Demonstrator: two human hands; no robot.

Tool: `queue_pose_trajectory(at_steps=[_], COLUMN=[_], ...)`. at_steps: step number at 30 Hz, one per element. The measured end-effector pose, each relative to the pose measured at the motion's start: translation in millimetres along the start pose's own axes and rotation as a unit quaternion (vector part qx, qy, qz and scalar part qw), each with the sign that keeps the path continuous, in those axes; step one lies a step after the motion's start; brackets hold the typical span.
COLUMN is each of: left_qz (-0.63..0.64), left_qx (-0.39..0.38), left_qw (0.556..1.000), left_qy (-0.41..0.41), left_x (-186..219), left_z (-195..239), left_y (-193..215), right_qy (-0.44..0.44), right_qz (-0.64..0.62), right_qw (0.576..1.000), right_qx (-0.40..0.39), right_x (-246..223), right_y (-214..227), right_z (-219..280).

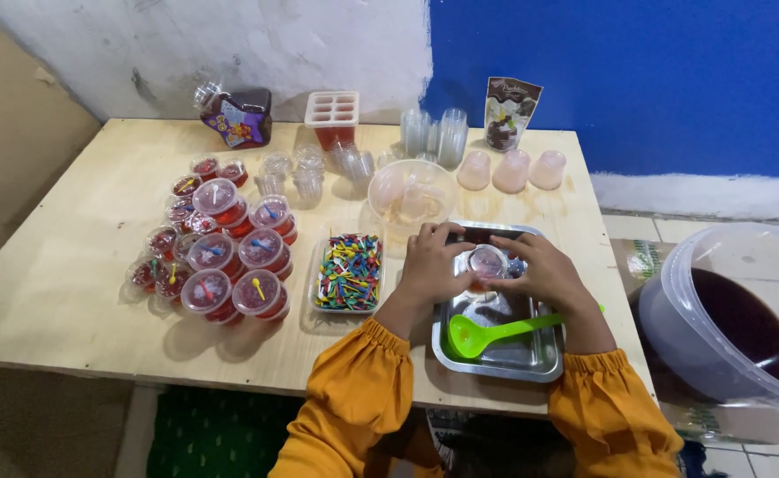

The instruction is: Filling small plastic cups with liquid using a ladle and sealing them with lids.

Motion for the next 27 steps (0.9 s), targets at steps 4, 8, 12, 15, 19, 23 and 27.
queue_pose_trajectory(at_steps=[4,8,12,15,19,23,27], left_qz=[0.014,0.006,0.005,0.006,0.018,0.025,0.017], left_qx=[0.039,0.028,0.011,-0.01,-0.045,-0.061,-0.046], left_qw=[0.999,1.0,1.0,1.0,0.999,0.997,0.998], left_qy=[-0.005,0.005,0.011,0.016,0.022,0.03,0.027], left_x=[0.0,-5.9,-2.8,-6.0,-8.1,-3.1,1.5], left_z=[-0.1,-2.3,-2.0,-2.3,-3.2,-0.5,-1.2], left_y=[2.8,-4.4,2.9,-1.1,-2.4,-1.7,7.4], right_qy=[0.005,0.004,0.001,-0.008,-0.012,-0.007,-0.012], right_qz=[-0.018,-0.056,-0.075,-0.075,-0.049,-0.034,-0.001], right_qw=[1.0,0.998,0.997,0.997,0.999,0.999,1.0], right_qx=[-0.007,-0.012,0.006,0.014,0.015,0.018,0.016], right_x=[9.4,7.8,12.4,9.9,5.7,5.9,8.1], right_y=[-11.6,-10.6,-10.7,-8.6,-5.8,-6.1,-5.4], right_z=[-4.0,-3.6,-4.3,-5.1,-6.3,-4.1,-5.5])
Point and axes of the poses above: each hand's wrist, its own z-axis away from the middle knuckle, its own y-axis out of the back of the hand, x = y × z, the point moved 7 cm from there along -z, towards the middle knuckle, and after that the axes turned 3 degrees about y, right-handed, at the moved point
